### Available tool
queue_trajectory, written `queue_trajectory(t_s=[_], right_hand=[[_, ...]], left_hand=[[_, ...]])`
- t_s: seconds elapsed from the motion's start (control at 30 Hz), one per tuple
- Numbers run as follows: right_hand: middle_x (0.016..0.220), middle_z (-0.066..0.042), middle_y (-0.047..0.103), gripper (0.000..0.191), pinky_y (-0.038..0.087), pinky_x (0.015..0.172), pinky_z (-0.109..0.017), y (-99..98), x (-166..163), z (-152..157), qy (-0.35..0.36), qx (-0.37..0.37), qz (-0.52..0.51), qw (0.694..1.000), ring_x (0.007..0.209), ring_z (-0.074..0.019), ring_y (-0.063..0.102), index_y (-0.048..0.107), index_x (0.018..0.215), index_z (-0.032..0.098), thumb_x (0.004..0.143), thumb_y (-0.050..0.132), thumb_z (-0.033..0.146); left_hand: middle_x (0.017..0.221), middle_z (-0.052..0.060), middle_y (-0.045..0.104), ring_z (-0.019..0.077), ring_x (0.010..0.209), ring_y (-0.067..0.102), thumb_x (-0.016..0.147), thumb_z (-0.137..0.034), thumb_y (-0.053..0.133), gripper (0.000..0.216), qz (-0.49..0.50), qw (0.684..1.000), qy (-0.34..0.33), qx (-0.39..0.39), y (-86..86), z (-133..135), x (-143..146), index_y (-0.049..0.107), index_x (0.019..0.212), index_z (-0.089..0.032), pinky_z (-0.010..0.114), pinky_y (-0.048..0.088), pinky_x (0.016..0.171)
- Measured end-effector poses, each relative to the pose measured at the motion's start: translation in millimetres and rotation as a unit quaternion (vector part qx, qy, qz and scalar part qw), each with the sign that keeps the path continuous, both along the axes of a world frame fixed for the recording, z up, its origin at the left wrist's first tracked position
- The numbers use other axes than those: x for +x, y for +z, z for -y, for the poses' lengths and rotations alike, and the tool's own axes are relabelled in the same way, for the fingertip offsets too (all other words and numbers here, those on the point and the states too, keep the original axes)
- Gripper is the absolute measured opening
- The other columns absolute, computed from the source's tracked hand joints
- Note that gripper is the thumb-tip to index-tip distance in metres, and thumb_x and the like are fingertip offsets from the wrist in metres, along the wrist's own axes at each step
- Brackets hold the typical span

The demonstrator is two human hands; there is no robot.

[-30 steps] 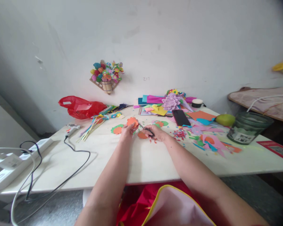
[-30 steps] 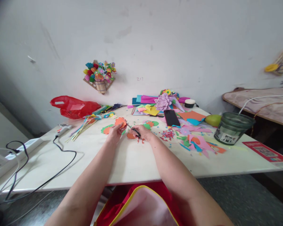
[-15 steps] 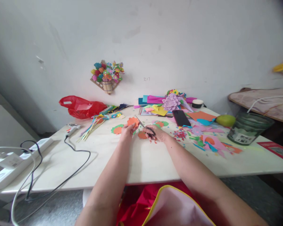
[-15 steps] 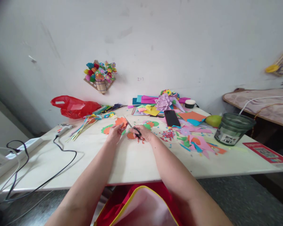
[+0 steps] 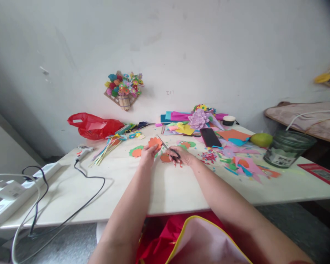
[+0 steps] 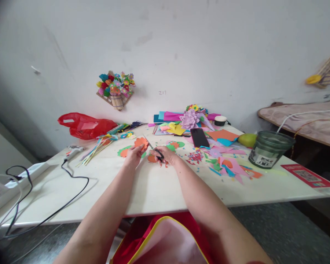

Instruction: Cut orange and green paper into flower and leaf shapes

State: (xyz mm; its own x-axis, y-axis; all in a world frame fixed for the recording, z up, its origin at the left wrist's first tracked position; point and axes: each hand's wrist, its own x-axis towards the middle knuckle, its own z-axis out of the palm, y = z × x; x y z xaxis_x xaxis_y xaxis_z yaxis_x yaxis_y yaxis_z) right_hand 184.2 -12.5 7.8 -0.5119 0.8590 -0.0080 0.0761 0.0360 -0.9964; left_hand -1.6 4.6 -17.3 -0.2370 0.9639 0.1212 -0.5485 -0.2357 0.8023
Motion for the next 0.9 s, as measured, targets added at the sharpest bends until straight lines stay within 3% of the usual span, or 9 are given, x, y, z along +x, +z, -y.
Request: queue_trajectory(t_s=[0.43,0.63,0.9], right_hand=[[0.055,0.004,0.06,0.027,0.035,0.029,-0.016,-3.1,-1.5,-2.3,-0.002,0.007,-0.018,1.0,0.033,-0.0061,0.046,0.057,0.076,0.018,0.087,0.071,0.038],[0.055,0.004,0.06,0.026,0.037,0.03,-0.017,-8.2,-2.2,-7.7,0.003,0.005,-0.032,0.999,0.034,-0.0068,0.047,0.057,0.077,0.018,0.088,0.071,0.037],[0.053,0.005,0.058,0.029,0.033,0.03,-0.015,-8.3,-3.1,-7.4,-0.008,0.002,-0.028,1.0,0.034,-0.0057,0.045,0.057,0.079,0.018,0.086,0.074,0.039]], left_hand=[[0.076,0.005,0.078,0.0232,0.083,0.078,0.056,-0.009,0.09,0.025,-0.003,1.0,-0.002,-0.002,-0.3,-0.6,1.9,0.071,0.071,-0.017,0.037,0.064,0.089],[0.079,0.007,0.078,0.0261,0.09,0.078,0.057,-0.008,0.089,0.024,-0.009,1.0,-0.003,-0.017,-1.0,-1.9,1.1,0.072,0.071,-0.016,0.038,0.062,0.093],[0.077,0.006,0.079,0.0258,0.087,0.078,0.053,-0.012,0.091,0.026,-0.011,1.0,-0.008,-0.004,-2.7,-2.5,0.5,0.071,0.07,-0.017,0.036,0.063,0.087]])
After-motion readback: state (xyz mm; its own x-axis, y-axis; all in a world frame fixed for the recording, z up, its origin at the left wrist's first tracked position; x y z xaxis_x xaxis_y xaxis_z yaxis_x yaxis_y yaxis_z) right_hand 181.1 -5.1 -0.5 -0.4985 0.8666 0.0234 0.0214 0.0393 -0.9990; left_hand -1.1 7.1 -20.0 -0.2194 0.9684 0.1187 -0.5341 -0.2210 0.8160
